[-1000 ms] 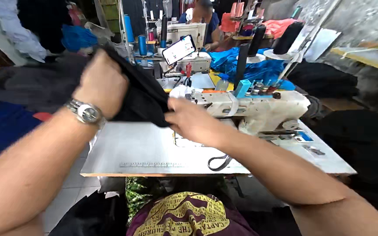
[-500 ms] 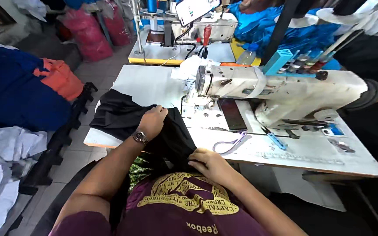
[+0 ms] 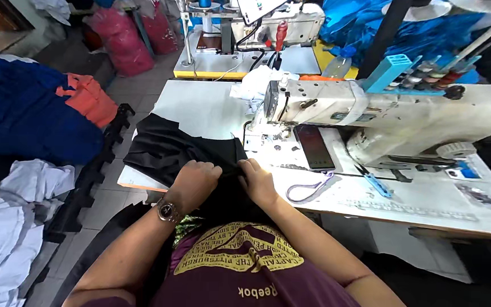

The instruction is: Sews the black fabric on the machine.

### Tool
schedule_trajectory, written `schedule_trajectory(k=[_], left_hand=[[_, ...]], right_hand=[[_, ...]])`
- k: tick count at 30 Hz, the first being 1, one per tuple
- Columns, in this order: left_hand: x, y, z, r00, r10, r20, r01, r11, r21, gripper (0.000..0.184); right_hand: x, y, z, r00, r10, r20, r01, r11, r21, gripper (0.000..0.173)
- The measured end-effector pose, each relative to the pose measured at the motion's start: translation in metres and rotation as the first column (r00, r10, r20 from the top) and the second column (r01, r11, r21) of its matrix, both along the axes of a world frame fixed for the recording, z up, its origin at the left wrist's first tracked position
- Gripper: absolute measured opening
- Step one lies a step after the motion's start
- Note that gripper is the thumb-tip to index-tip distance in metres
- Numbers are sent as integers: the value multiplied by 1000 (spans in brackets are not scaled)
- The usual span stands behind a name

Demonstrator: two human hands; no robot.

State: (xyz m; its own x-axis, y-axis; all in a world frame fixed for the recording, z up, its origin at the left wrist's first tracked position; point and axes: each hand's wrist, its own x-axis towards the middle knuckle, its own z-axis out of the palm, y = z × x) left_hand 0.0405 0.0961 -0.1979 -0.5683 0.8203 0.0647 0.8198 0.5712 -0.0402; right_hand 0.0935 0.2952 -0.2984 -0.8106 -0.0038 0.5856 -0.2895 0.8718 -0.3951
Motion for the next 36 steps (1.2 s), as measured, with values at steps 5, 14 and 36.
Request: schedule_trajectory(k=[5,14,36], left_hand=[[5,1,-6,992,-94,-78,103,987,122,9],[10,0,-9,983,-153,-101,164,979,120,19],[-97,131,-32,919,146,366,-183,981,68,23]], right_hand=[[8,5,-7,994,14,-106,-19,999,-46,16],[10,9,-13,993,5,-117,-7,1000,-21,17],[7,35,9,869,-177,461,311,922,-232,30]])
